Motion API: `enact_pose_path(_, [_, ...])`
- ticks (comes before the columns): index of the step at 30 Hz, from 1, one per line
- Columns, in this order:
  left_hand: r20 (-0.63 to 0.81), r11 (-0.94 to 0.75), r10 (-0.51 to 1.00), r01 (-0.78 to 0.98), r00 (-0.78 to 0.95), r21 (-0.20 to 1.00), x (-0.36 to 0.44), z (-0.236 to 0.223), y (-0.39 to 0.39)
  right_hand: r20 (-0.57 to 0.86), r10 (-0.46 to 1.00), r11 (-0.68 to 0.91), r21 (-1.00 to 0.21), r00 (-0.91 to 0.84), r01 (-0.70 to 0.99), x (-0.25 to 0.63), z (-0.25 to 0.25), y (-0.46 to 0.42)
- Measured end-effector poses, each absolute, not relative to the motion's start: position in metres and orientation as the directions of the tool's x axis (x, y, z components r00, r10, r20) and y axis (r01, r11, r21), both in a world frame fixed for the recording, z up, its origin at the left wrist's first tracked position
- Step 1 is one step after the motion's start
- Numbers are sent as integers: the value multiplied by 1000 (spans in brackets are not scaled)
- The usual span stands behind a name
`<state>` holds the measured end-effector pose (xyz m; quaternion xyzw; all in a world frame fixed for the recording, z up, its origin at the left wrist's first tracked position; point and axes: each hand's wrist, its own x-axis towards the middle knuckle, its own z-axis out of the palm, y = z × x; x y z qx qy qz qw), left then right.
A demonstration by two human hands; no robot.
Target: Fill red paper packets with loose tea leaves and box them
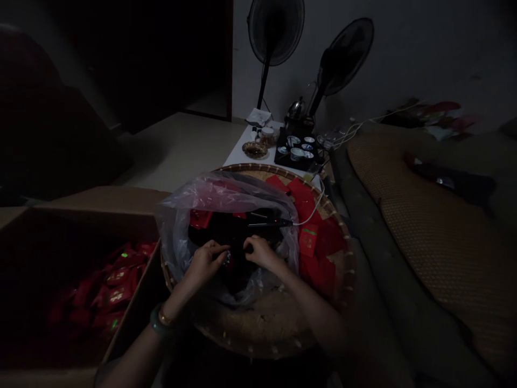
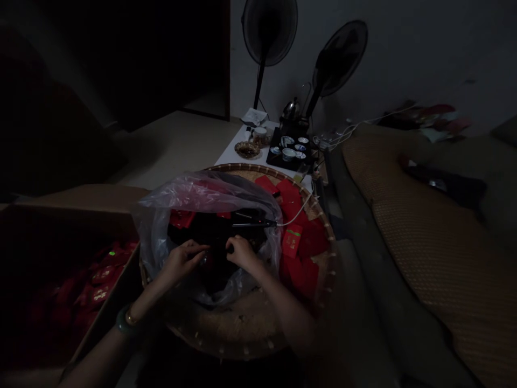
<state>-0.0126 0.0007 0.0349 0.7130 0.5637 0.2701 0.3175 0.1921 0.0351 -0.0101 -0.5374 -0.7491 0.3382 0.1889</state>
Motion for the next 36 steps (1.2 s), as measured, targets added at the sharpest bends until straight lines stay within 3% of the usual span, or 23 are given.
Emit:
enact_pose_path(2, [35, -154, 980, 635, 197, 757, -12, 35, 1, -151, 954, 21, -828, -259, 560, 196, -8, 36])
enact_pose_path(5, [35, -113, 989, 588, 143, 801, -8, 33, 0, -371, 894, -338, -926, -252, 168, 205, -2, 31])
enact_pose_path(9, [-12, -48, 993, 497, 119, 867, 0, 31, -2, -483, 798, -590, -751, -361, -298, 214, 7, 18])
enact_pose_path(13, [-13, -49, 992, 490, 122, 871, 6, 30, -3, -568, 703, -708, -506, -427, -493, 213, 16, 7])
enact_pose_path(16, [-12, -54, 992, 519, 124, 853, 8, 30, -2, -579, 658, -742, -390, -482, -545, 208, 25, 6])
enact_pose_path(18, [-23, -46, 993, 543, 120, 838, 8, 30, -1, -564, 662, -740, -386, -493, -552, 206, 31, 7])
enact_pose_path(27, [9, -81, 990, 519, 140, 851, 15, 28, -3, -494, 706, -704, -575, -508, -418, 202, 72, 7])
enact_pose_path(36, [40, -87, 994, 511, 103, 855, 20, 34, -5, -464, 756, -602, -770, -461, -213, 193, 80, 12])
